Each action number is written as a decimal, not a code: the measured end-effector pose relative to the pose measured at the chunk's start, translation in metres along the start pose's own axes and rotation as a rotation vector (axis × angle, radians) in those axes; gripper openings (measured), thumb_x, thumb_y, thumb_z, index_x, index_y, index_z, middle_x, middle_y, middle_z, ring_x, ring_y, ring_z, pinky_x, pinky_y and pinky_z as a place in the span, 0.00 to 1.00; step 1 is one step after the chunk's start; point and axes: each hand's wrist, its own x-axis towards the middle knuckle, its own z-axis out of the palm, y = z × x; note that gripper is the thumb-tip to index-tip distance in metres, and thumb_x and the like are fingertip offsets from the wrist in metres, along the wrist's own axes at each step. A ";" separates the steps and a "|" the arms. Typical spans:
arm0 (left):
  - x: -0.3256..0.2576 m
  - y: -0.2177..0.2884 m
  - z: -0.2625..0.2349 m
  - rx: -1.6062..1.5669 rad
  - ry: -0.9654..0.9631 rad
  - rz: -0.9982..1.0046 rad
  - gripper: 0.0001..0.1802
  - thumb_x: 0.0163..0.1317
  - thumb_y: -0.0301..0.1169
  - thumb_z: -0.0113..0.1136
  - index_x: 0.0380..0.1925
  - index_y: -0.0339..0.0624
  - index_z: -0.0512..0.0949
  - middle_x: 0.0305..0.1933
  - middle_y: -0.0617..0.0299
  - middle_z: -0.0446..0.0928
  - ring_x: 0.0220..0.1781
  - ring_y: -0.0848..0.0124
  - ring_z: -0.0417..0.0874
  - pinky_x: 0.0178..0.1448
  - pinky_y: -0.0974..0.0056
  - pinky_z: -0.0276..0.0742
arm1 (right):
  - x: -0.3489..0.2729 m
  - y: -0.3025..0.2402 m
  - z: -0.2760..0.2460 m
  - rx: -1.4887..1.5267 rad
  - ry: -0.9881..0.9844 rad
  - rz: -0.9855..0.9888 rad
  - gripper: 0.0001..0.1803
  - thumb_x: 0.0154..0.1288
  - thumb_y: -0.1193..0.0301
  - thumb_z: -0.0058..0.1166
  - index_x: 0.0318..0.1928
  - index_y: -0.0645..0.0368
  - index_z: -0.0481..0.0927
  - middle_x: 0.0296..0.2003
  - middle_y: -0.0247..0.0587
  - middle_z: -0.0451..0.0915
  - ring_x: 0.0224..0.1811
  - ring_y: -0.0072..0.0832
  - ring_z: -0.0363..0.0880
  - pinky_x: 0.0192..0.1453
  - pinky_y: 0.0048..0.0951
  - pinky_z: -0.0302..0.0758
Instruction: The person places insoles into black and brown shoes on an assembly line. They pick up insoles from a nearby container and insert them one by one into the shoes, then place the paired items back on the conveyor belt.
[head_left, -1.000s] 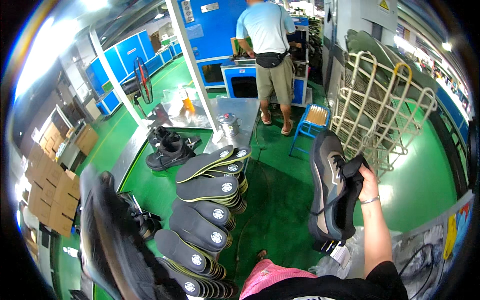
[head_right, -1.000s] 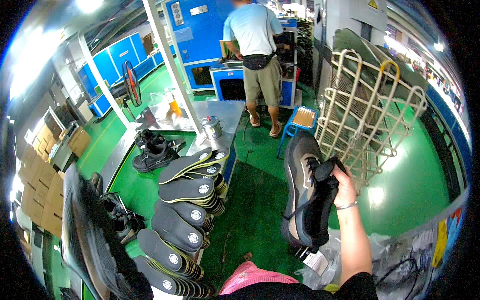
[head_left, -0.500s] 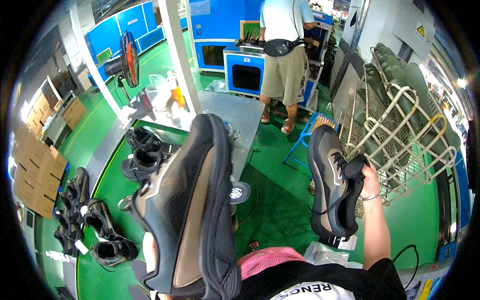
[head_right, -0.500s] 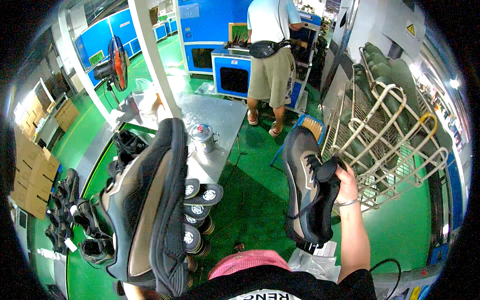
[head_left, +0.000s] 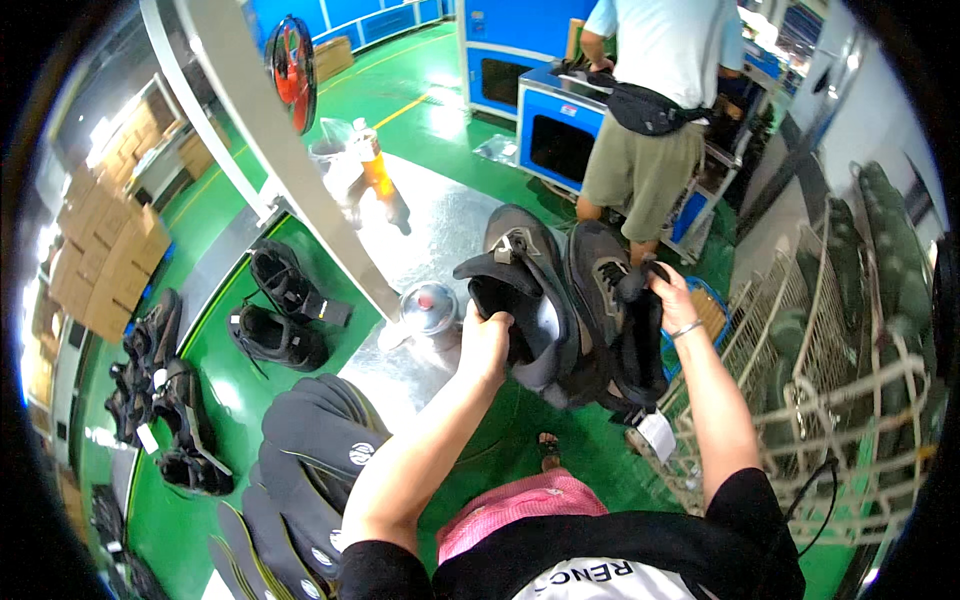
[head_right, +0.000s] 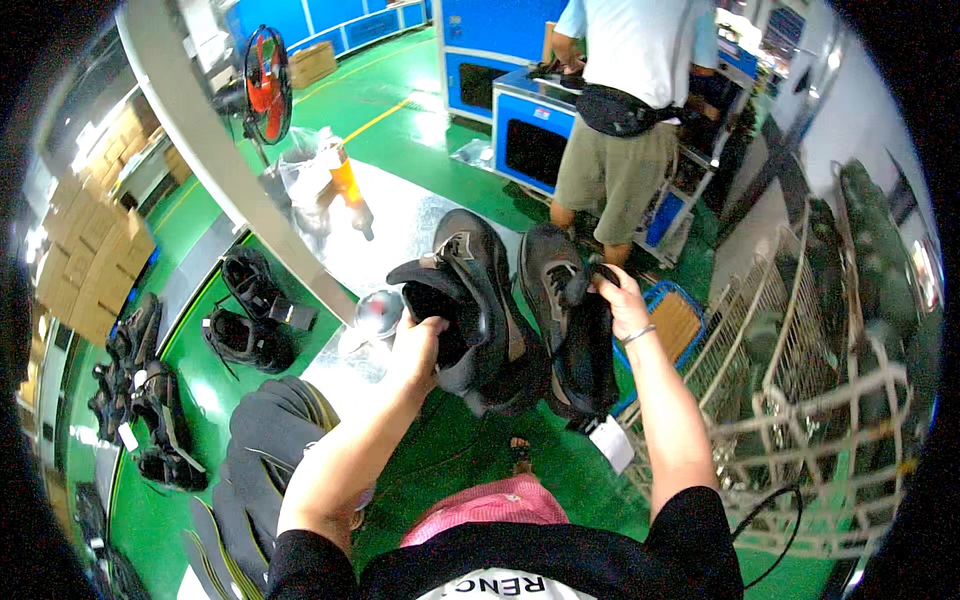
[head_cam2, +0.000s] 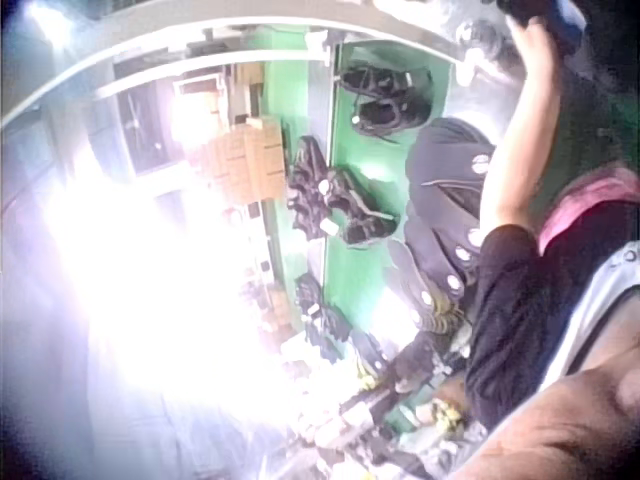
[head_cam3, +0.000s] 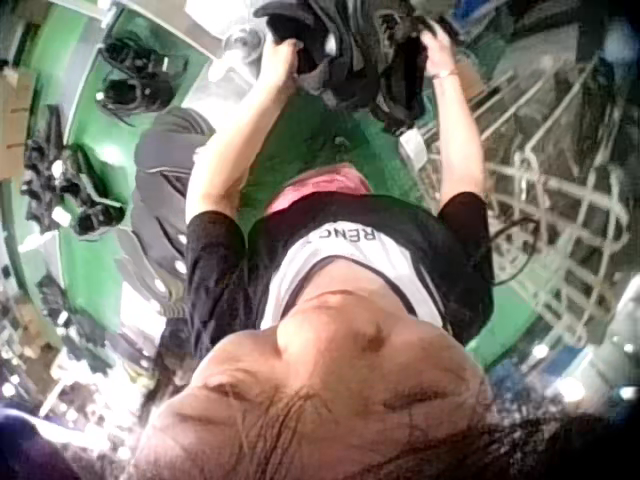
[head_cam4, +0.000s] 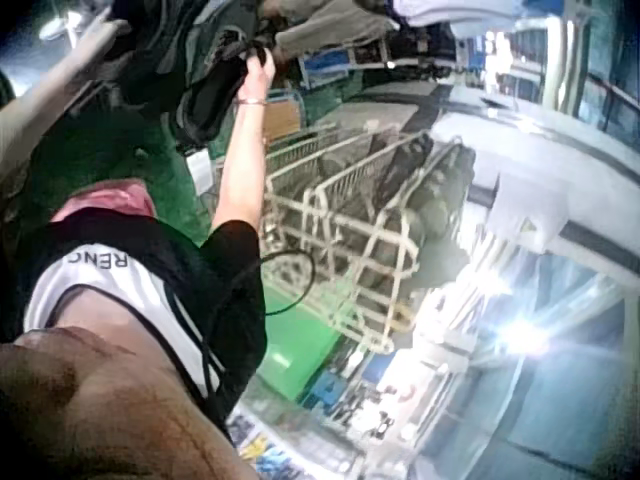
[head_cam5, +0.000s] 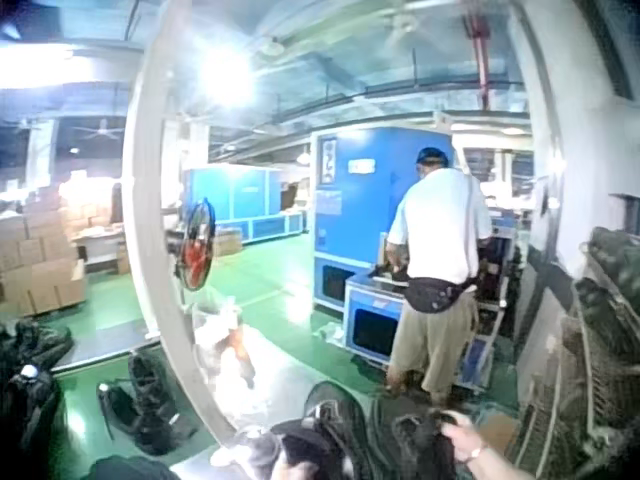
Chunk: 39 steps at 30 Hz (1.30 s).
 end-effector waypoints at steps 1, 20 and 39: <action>0.032 -0.028 0.000 -0.007 0.031 0.079 0.24 0.46 0.19 0.46 0.48 0.36 0.65 0.44 0.54 0.71 0.46 0.65 0.71 0.53 0.66 0.64 | 0.024 0.011 -0.002 -0.018 -0.031 0.033 0.13 0.56 0.75 0.51 0.43 0.64 0.73 0.36 0.32 0.76 0.38 0.20 0.73 0.45 0.21 0.68; 0.151 -0.131 0.002 0.660 0.543 0.113 0.45 0.46 0.30 0.58 0.61 0.36 0.43 0.62 0.36 0.46 0.64 0.48 0.51 0.65 0.60 0.51 | 0.287 0.129 0.121 -0.105 -0.463 0.196 0.14 0.55 0.71 0.53 0.40 0.67 0.74 0.31 0.33 0.77 0.32 0.19 0.72 0.39 0.21 0.68; -0.077 -0.087 -0.022 0.176 0.122 -0.103 0.30 0.56 0.31 0.51 0.58 0.43 0.55 0.57 0.53 0.60 0.54 0.64 0.66 0.47 0.65 0.68 | 0.252 0.130 0.109 -0.673 -0.320 -0.007 0.34 0.47 0.61 0.57 0.54 0.63 0.63 0.48 0.51 0.71 0.49 0.38 0.71 0.54 0.32 0.66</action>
